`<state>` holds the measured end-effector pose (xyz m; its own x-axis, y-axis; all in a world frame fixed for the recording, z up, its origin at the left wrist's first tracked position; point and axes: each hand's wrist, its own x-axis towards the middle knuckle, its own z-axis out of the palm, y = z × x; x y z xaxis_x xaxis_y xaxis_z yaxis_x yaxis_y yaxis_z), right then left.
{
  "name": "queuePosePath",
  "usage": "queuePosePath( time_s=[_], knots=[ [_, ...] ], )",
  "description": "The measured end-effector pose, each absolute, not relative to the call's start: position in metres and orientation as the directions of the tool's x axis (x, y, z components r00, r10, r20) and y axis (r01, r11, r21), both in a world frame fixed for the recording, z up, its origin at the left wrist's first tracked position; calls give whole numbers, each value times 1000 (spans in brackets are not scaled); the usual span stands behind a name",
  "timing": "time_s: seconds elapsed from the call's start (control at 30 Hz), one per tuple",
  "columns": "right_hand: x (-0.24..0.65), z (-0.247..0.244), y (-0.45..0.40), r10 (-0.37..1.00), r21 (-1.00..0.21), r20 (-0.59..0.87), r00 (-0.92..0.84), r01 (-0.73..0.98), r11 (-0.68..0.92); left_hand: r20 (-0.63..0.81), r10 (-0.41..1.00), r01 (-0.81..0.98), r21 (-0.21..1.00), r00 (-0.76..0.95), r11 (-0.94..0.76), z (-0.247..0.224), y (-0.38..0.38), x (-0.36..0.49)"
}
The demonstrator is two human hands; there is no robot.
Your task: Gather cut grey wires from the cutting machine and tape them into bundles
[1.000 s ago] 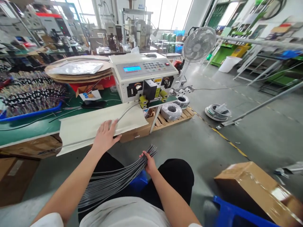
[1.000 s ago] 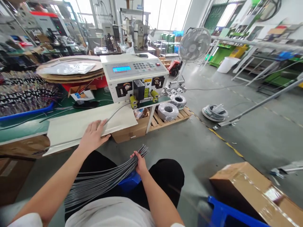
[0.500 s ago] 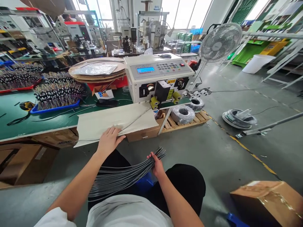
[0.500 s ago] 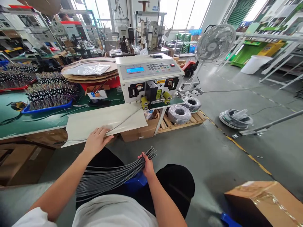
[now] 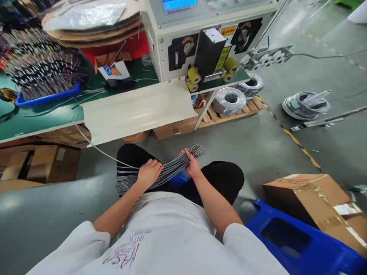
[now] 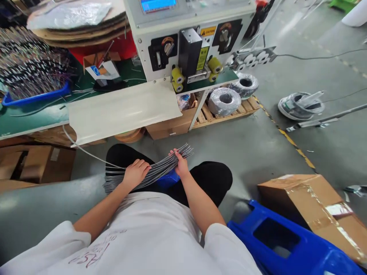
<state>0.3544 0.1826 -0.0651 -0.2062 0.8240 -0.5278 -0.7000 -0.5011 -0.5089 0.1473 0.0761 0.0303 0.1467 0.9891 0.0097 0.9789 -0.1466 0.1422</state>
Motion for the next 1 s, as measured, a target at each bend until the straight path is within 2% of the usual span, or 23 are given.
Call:
queuePosePath(
  time_s=[0.4, 0.47, 0.63, 0.67, 0.77, 0.87, 0.93, 1.0],
  knots=[
    [352, -67, 183, 809, -482, -559, -182, -723, -496, -39, 959, 955, 112, 282, -276, 28, 87, 146],
    [352, -66, 181, 808, -470, -562, -180, -734, -490, -30, 967, 964, 94, 252, -249, 34, 82, 131],
    [354, -68, 181, 804, -433, -554, -214, -751, -499, 73, 996, 999, -10, 52, -51, 33, 59, 58],
    [354, -68, 182, 805, -434, -553, -214, -751, -497, 104, 995, 1000, -4, 0, 1, 30, 54, 45],
    [356, -68, 185, 815, -444, -537, -215, -750, -491, 199, 970, 985, 131, -141, 116, 21, 42, 29],
    [356, -67, 184, 812, -439, -534, -236, -743, -505, 232, 941, 949, 257, -245, 184, 20, 32, 35],
    [355, -67, 183, 808, -436, -538, -242, -740, -512, 197, 947, 941, 279, -254, 194, 23, 28, 41],
    [355, -69, 183, 806, -441, -541, -241, -735, -516, 148, 956, 945, 249, -251, 210, 26, 26, 44]
  ],
)
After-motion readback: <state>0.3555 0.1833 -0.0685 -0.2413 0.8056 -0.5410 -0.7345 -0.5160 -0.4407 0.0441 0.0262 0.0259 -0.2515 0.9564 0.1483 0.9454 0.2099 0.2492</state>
